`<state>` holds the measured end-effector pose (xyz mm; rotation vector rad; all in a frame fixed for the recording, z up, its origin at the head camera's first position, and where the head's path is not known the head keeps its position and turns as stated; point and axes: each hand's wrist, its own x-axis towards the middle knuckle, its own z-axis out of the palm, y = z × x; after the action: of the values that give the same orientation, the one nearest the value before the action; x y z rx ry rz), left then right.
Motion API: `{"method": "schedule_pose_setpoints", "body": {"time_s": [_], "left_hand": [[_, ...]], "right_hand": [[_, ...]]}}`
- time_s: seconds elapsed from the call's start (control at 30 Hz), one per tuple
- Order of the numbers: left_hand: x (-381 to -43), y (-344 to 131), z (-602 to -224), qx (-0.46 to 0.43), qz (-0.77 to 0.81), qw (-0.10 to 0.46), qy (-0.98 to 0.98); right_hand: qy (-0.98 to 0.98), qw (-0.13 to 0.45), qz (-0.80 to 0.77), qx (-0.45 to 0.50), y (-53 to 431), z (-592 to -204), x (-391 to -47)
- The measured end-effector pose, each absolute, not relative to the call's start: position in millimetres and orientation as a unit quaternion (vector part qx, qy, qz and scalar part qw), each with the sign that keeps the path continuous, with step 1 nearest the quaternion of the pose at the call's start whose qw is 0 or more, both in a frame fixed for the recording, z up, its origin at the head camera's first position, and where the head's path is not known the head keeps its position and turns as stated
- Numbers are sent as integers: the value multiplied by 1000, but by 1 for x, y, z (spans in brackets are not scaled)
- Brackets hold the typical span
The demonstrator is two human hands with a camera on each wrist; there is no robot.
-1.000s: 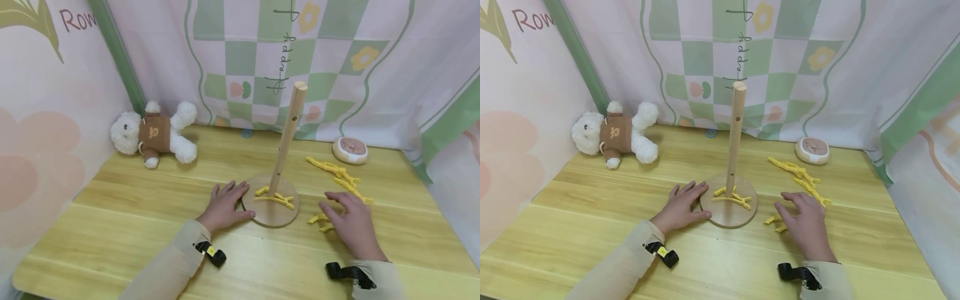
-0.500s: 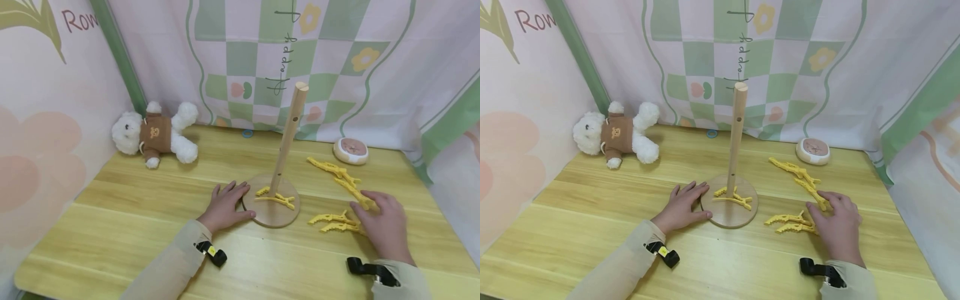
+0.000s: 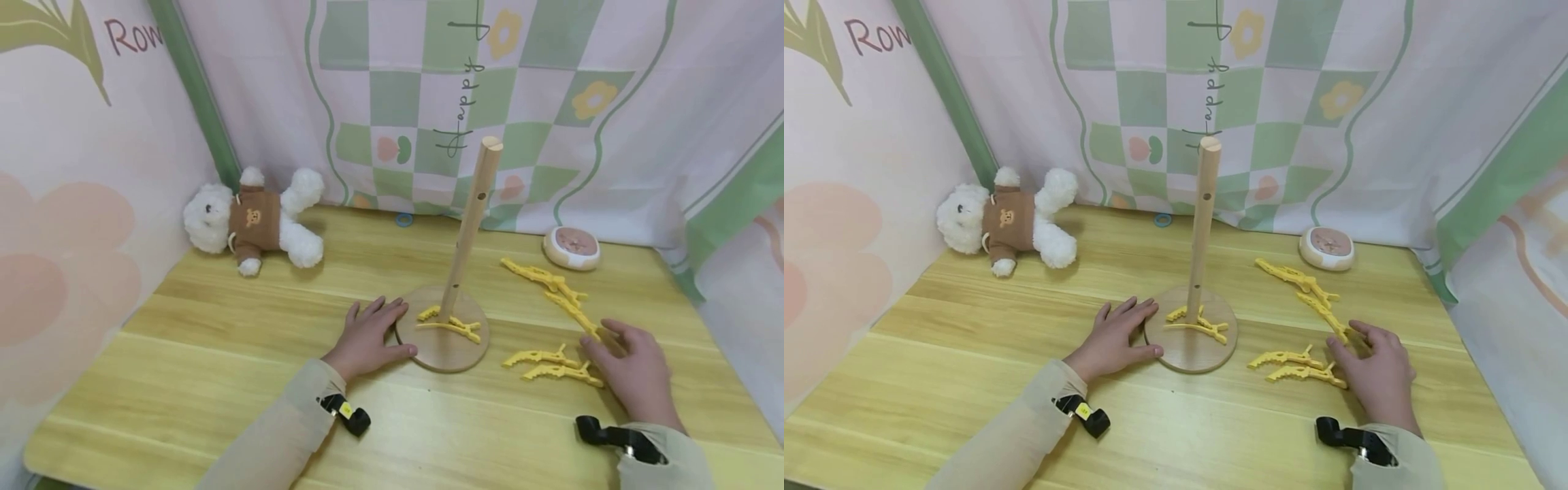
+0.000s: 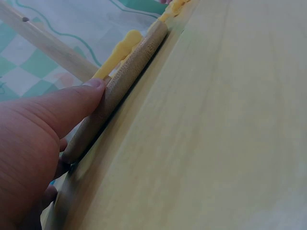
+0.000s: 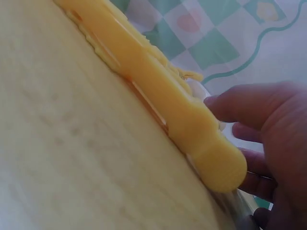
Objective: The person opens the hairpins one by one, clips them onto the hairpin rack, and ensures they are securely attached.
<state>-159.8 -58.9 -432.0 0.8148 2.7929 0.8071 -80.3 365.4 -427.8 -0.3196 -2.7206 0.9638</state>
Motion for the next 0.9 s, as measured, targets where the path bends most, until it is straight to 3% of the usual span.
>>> {"method": "schedule_pose_setpoints", "body": {"time_s": [0.53,0.9], "left_hand": [[-161,-59,-435,269,266,59,924],[-160,-59,-433,270,268,59,923]], "right_hand": [[-936,105,311,-130,363,-429,-83],[-906,164,336,-196,356,-425,-83]]}}
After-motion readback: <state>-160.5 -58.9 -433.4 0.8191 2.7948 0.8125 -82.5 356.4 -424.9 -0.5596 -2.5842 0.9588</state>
